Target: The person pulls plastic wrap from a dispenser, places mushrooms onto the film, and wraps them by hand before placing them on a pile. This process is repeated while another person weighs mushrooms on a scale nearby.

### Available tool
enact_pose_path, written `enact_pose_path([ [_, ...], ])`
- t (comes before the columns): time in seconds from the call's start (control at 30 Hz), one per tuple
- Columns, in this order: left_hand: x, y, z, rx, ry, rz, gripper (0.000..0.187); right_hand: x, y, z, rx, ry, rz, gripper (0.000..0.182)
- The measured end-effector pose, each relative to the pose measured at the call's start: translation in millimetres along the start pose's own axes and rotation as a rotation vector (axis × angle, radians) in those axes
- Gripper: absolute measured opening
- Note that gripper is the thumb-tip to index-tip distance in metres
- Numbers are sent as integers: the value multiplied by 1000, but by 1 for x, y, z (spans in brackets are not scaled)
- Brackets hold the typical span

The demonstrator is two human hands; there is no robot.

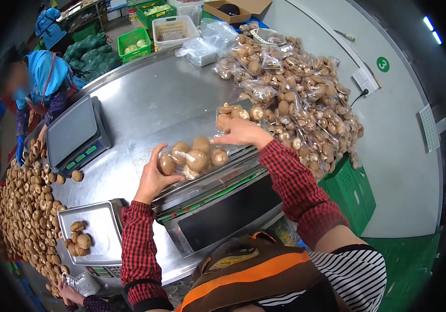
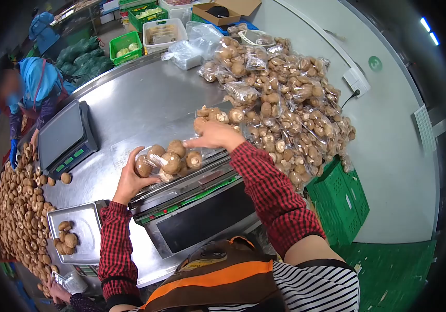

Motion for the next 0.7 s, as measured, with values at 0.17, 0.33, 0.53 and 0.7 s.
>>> enact_pose_path([
  [0.17, 12, -25, -5, 137, -60, -138, 73, -60, 50, -7, 174, 322, 401, 42],
  [0.33, 16, -43, -13, 342, -239, -294, 23, -88, 43, -19, 146, 788, 431, 33],
  [0.53, -1, -43, -14, 287, -44, -373, 31, -91, 37, -18, 141, 804, 548, 33],
  [0.7, -10, 3, -40, 316, -20, -335, 34, -102, 43, -43, -183, 38, 1114, 48],
])
Point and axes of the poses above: each hand's wrist, its own z-axis towards the middle knuckle, its own x-axis out of the back of the hand, y = z × x, the point moved 3 cm from there along z, towards the middle knuckle
